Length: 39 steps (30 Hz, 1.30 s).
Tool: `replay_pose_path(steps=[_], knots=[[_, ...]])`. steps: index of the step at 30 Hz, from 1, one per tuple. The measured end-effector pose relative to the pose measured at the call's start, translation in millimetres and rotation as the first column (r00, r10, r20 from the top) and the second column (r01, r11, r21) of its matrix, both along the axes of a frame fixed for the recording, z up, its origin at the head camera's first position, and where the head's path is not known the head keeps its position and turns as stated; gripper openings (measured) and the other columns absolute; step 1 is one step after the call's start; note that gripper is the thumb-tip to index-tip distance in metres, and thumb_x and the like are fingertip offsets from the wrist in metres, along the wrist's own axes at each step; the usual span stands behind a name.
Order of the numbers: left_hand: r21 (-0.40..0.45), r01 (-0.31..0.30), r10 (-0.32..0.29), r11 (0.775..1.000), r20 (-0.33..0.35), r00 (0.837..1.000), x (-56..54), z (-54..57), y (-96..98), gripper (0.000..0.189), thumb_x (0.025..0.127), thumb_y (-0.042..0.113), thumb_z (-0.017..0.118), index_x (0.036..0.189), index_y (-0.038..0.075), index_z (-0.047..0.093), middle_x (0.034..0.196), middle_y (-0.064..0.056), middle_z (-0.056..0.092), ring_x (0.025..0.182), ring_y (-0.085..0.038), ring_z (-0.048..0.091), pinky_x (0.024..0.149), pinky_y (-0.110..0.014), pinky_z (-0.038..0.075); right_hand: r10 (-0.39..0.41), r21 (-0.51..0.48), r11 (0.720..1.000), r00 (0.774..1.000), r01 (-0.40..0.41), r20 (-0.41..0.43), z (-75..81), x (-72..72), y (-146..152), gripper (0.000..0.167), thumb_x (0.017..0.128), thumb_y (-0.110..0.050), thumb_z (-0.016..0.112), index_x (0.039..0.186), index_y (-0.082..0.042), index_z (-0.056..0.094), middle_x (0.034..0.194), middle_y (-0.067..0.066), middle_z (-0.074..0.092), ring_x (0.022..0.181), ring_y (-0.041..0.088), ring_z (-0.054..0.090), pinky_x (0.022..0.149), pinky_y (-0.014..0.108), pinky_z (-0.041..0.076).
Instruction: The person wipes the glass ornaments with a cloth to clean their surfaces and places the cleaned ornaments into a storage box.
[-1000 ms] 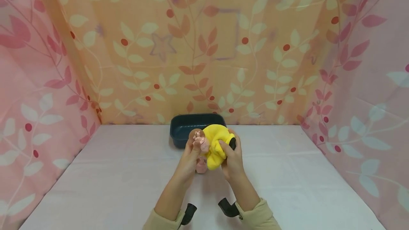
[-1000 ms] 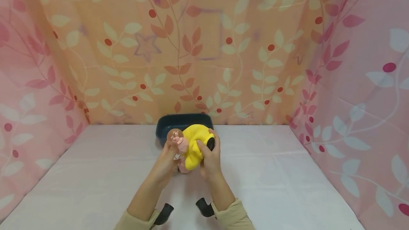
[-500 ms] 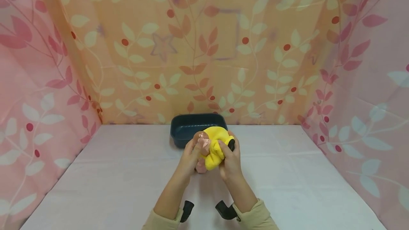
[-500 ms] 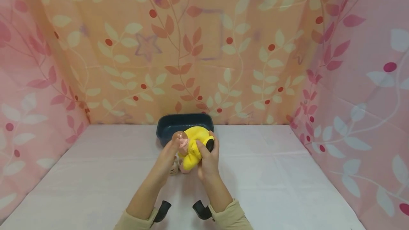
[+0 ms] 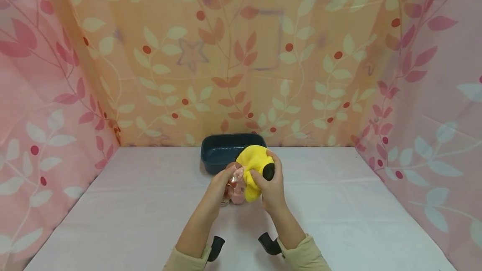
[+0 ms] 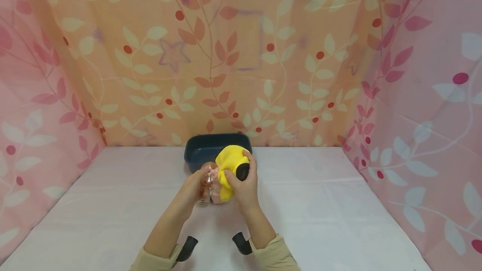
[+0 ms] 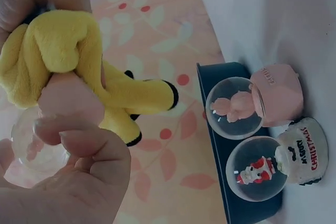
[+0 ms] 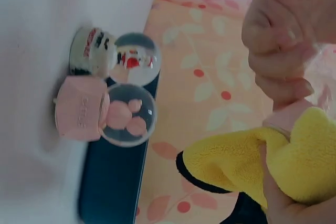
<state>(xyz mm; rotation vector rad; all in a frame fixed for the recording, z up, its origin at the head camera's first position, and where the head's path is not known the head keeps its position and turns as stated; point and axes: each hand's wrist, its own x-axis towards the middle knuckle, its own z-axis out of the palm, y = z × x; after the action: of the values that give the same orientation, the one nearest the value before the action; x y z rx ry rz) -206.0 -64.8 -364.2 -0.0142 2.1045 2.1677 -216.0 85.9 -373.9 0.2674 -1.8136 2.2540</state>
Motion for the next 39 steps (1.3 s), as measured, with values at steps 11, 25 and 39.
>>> replay_pose_path(steps=[11, 25, 39], knots=[[-0.091, 0.014, -0.008, 0.996, 0.060, 0.998, 1.1, -7.0, 0.8, 0.070, 0.093, 0.067, 0.042, 0.102, 0.001, 0.061, 0.068, -0.002, 0.057, 0.047, -0.009, 0.044, 0.049, -0.020, 0.038, 0.120, 0.390, 0.920, 0.977, -0.043, -0.174, -2.4, -2.5, 12, 0.068, 0.077, -0.002, 0.070, 0.137, -0.013, 0.038, 0.126, 0.020, 0.040, 0.099, 0.033, 0.048, 0.077, 0.036, 0.051], [0.053, 0.071, -0.067, 0.996, -0.075, 0.995, -2.2, -15.6, 10.3, 0.042, 0.101, 0.040, 0.047, 0.074, 0.008, 0.051, 0.064, -0.002, 0.051, 0.043, -0.009, 0.034, 0.043, -0.020, 0.031, -0.010, 0.331, 0.938, 0.962, 0.103, -0.273, -5.1, -9.4, 11, 0.058, 0.076, 0.005, 0.067, 0.128, -0.007, 0.047, 0.122, 0.018, 0.046, 0.098, 0.032, 0.047, 0.079, 0.036, 0.050], [0.142, 0.156, -0.153, 0.978, -0.035, 0.988, -1.7, -20.3, 5.7, 0.046, 0.104, 0.044, 0.037, 0.079, 0.008, 0.051, 0.063, 0.000, 0.051, 0.043, -0.008, 0.036, 0.047, -0.020, 0.031, -0.077, 0.059, 0.995, 0.997, 0.077, -0.015, -0.2, -16.2, 20, 0.060, 0.078, 0.010, 0.057, 0.134, -0.008, 0.043, 0.117, 0.015, 0.043, 0.093, 0.026, 0.049, 0.071, 0.028, 0.051]])
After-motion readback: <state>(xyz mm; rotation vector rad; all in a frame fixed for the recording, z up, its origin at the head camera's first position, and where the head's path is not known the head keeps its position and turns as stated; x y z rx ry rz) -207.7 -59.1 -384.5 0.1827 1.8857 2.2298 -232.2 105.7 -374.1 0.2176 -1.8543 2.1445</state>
